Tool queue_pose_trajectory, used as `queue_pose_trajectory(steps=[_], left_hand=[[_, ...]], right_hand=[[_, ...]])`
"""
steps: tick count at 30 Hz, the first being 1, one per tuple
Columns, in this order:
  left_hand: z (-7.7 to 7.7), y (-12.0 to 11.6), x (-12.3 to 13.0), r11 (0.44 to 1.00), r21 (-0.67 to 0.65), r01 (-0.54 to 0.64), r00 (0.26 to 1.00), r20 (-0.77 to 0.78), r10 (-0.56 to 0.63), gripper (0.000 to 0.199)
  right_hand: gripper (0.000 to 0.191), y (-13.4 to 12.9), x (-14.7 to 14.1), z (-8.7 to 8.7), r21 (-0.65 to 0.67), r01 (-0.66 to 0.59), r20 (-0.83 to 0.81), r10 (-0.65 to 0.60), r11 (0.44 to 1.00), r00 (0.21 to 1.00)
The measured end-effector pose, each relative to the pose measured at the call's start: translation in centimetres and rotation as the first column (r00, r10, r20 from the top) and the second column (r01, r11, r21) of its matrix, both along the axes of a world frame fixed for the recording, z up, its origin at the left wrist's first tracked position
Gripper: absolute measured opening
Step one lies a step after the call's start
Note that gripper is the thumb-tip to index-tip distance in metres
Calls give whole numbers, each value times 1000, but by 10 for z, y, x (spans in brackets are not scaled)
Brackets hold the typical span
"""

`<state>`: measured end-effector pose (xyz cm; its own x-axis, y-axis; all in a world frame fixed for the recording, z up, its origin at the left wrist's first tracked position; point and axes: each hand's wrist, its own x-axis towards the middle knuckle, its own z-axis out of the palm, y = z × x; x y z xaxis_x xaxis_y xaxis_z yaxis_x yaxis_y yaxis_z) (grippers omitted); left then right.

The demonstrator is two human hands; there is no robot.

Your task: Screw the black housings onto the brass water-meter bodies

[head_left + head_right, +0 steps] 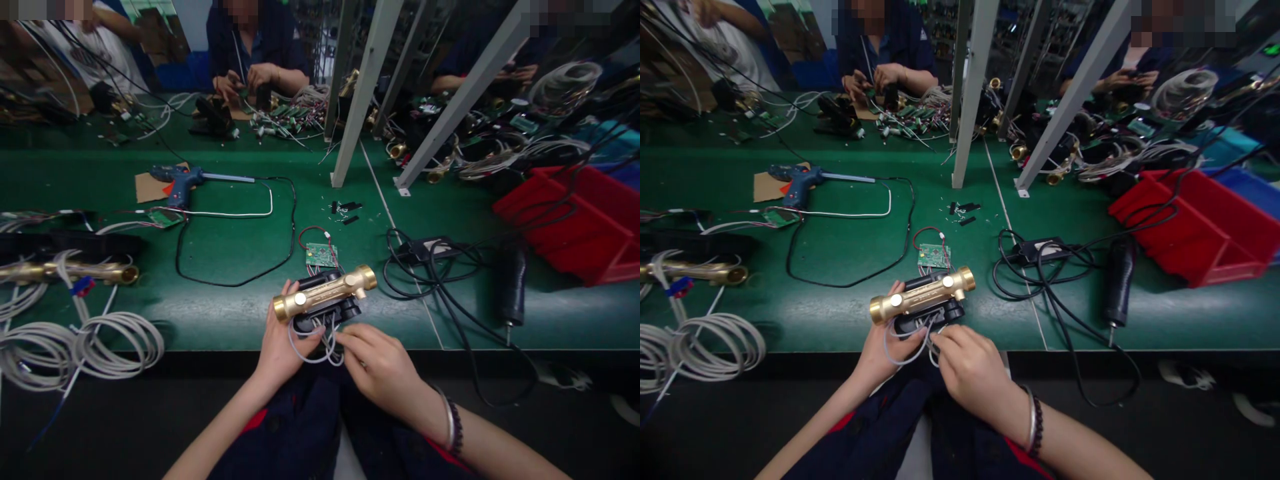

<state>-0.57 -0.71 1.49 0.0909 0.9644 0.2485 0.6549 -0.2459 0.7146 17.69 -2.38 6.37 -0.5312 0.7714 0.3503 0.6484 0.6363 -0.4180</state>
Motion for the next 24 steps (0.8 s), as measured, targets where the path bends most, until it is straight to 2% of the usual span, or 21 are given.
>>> queue_pose_trajectory(steps=[6,10,12,15,17,19,21,24], left_hand=[[1,-1,3,997,-30,-67,998,-8,67,70],[1,0,3,1000,5,-14,1000,-20,14,60],[1,1,2,1000,4,-10,1000,-7,10,57],[1,1,3,999,-2,-38,999,9,38,65],[1,0,3,999,-13,-47,999,14,47,75],[0,0,2,999,-26,-45,999,18,46,80],[-1,0,2,999,-30,-39,999,21,40,80],[-4,2,1,1000,-13,-7,1000,15,7,79]], right_hand=[[35,5,-16,-2,29,24,298,-31,999,954],[35,5,-22,-2,93,15,419,-53,996,906],[36,7,-20,1,80,5,460,-42,997,887],[27,13,-10,6,9,-32,367,27,999,930],[22,15,-2,9,36,-13,165,7,999,986],[22,16,2,11,107,69,-17,-68,992,998],[27,16,0,11,133,86,-48,-81,987,996],[25,16,-10,8,86,-19,27,17,996,999]])
